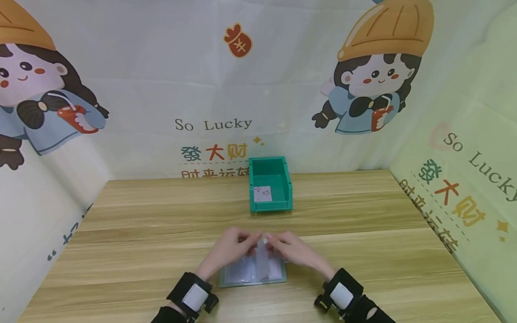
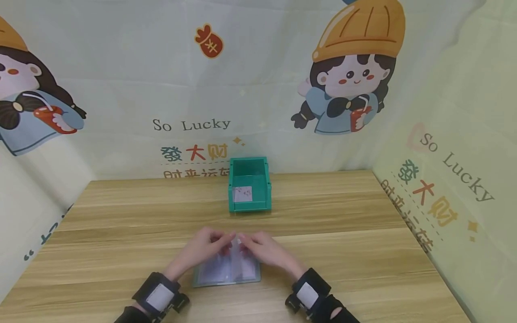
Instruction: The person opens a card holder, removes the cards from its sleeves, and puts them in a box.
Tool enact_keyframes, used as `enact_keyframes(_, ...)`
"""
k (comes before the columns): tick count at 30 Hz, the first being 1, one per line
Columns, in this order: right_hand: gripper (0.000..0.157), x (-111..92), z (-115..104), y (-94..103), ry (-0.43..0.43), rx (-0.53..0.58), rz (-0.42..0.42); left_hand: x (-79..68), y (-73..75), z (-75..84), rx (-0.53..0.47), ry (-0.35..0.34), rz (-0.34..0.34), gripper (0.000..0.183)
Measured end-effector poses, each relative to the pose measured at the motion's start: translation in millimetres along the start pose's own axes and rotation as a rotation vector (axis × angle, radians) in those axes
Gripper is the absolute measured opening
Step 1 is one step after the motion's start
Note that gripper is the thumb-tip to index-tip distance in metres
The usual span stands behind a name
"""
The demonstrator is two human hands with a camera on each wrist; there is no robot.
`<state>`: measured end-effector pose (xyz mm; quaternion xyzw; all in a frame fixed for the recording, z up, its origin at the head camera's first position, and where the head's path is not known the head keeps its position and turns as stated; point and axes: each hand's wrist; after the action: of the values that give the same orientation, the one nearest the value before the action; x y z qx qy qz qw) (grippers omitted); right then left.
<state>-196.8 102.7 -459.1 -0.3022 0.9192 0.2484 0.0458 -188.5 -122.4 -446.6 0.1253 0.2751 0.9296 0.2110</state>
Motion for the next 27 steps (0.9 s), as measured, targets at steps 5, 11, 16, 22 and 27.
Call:
enact_keyframes(5,0.058,3,-5,-6.9,-0.004,0.006,-0.034,-3.5,4.9,0.5,0.011,0.042,0.061,0.048)
enact_keyframes(11,0.054,7,-8,-13.8,0.014,-0.034,-0.054,-7.6,9.6,-2.9,0.019,0.066,0.092,0.042)
enact_keyframes(16,0.044,7,-6,-13.7,0.031,-0.101,-0.014,-12.5,12.2,-4.5,0.040,0.104,0.125,0.022)
enact_keyframes(22,0.024,3,0,-5.1,0.028,-0.199,0.072,-17.0,12.1,-5.7,0.097,0.159,0.163,0.012)
enact_keyframes(27,0.014,0,4,2.4,-0.022,-0.226,0.100,-18.4,11.4,-7.4,0.120,0.185,0.166,0.033)
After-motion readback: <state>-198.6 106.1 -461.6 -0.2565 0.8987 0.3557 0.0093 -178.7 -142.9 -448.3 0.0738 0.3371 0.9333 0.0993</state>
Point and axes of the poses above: each hand's wrist, its own x-axis towards the middle knuckle, its own y-axis out of the back of the hand, z = x × y, and after that the axes turned 11 degrees about -y, right-handed
